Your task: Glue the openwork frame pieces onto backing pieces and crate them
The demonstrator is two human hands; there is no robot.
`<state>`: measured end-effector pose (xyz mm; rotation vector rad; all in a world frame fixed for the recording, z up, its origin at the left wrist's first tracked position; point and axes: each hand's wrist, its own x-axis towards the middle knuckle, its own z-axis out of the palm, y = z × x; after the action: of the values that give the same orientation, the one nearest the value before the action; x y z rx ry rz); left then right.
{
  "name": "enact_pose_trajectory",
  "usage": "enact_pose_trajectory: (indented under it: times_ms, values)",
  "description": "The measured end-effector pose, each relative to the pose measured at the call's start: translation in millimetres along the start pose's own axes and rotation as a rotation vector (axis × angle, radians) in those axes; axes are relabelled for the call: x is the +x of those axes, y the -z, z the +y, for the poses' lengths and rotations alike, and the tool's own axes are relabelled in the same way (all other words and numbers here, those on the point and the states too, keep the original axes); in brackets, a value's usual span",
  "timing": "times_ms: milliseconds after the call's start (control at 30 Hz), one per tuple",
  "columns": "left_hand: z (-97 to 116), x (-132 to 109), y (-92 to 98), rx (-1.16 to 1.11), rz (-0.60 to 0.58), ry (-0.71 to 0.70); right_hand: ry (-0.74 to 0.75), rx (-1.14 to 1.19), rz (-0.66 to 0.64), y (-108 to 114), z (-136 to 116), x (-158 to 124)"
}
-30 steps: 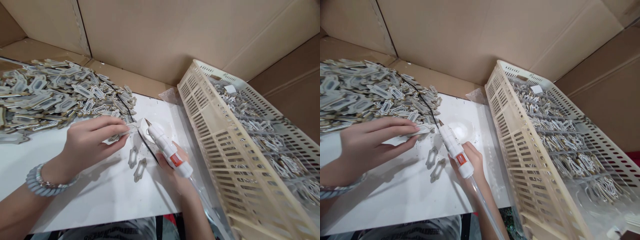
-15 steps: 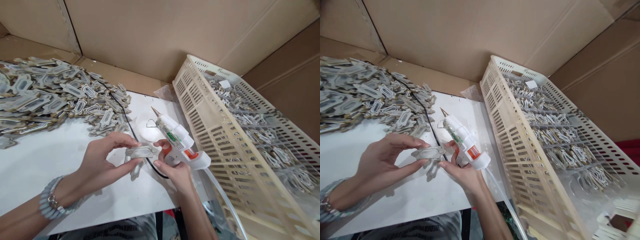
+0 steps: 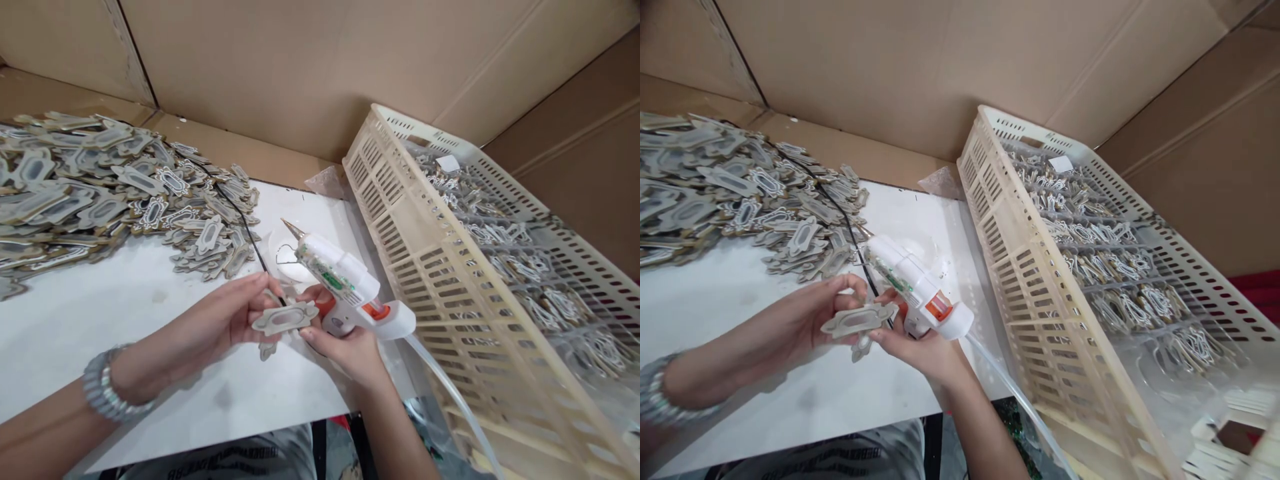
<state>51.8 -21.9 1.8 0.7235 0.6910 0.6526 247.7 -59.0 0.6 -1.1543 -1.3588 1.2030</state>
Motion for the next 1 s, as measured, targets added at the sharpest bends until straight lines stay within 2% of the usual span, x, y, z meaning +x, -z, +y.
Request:
enact_pose_trajectory:
  times_ms: [100,200,367,500,600,667,733,833,900,1000]
  values:
    - [-1.2,-0.7,-3.5,-0.228,-0.101,0.261,-0.027,-0.031,0.003,-0.1,2.2,-3.0]
    - [-5.8,-3.5,-4.0,-0.349,-0.144,0.365,-0.026,0.0,0.009,-0.9,4.9,-6.4]
    - [-6.4,-8.4,-2.9,-0.392,-0.183,0.403,-0.035,0.077,0.015,-2.5,4.9,-7.8]
    - [3.1,-10.8,-5.1,-0.34,-0.173,0.315,-0.023,0.072,0.01,-1.6,0.4,-3.2]
    - [13.8,-10.4,-2.2,-0.199,-0.152,0.18,-0.006,0.115,0.052,0.6,0.0,-0.7]
    - [21.7,-9.3,3.1,-0.056,-0.099,0.02,-0.009,0.11,0.065,2.2,2.2,-0.9]
    - [29.2,-8.3,9.5,0.104,0.043,-0.207,-0.033,0.067,0.069,3.3,4.9,-2.1]
    - [37.3,-7.9,17.4,0.346,0.359,-0.566,-0.058,0.02,0.102,3.0,6.3,-3.0]
    - [39.6,-9.0,19.5,0.498,0.519,-0.748,-0.042,0.009,0.089,1.8,5.1,-2.4]
    - [39.0,-12.1,17.4,0.696,0.594,-0.903,-0.01,-0.065,-0.014,0.1,1.8,-1.1]
